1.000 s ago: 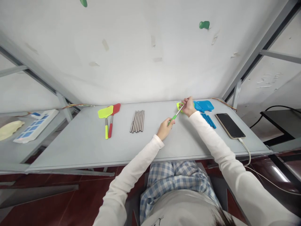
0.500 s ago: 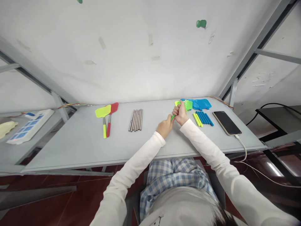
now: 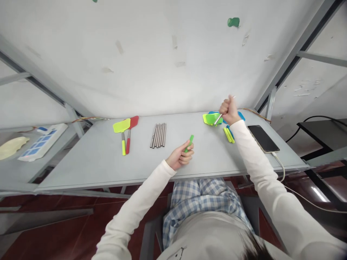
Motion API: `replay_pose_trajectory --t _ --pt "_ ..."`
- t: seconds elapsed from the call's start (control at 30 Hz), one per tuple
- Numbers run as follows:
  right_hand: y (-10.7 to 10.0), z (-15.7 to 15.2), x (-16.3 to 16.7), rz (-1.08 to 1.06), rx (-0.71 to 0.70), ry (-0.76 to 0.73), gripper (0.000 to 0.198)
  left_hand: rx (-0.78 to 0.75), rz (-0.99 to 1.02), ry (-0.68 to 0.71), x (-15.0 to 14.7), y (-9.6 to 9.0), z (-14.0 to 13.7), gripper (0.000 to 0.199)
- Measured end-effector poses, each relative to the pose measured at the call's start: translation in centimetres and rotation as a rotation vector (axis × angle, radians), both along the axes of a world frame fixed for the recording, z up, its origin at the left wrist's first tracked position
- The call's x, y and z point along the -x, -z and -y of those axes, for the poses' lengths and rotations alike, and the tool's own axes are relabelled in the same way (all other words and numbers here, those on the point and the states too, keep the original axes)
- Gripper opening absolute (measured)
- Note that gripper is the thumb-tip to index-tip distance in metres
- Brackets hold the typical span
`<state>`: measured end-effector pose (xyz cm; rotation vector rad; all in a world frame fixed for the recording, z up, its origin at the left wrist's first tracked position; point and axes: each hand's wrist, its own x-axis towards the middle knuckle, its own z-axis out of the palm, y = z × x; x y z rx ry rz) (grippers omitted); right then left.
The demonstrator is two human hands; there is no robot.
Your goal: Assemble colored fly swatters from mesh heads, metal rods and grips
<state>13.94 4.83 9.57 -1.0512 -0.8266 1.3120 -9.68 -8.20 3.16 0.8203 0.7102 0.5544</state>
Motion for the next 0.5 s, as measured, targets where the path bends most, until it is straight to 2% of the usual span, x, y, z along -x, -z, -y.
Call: replay_pose_trajectory --t 0.07,0.13,0.23,0.37,0.43,0.5 --pt "1.9 -0.5 1.5 0.090 0.029 -0.051 0.037 -0.066 0.018 -0.118 0.3 0.0 -0.8 0.028" --pt "4.5 -0.6 4.2 0.208 0.078 -0.082 0.026 -0.147 -0.018 -0.256 0.1 0.1 -2.2 0.019" --pt "8.2 -0.4 7.8 0.396 0.083 -0.078 0.015 -0.277 -0.167 -0.452 -0.4 0.9 -4.3 0.034" --pt "10.7 -0.2 9.2 0.619 -0.026 -0.040 0.040 -0.367 -0.370 -0.571 -0.8 2.7 -6.4 0.030" --pt "11.4 -0.1 8.9 0.843 -0.122 -0.035 0.050 -0.395 -0.444 -0.599 -0.9 3.4 -7.2 0.028" --pt "11.8 0.0 8.4 1.099 -0.193 -0.018 0.052 -0.425 -0.514 -0.615 -1.0 3.9 -7.9 0.028"
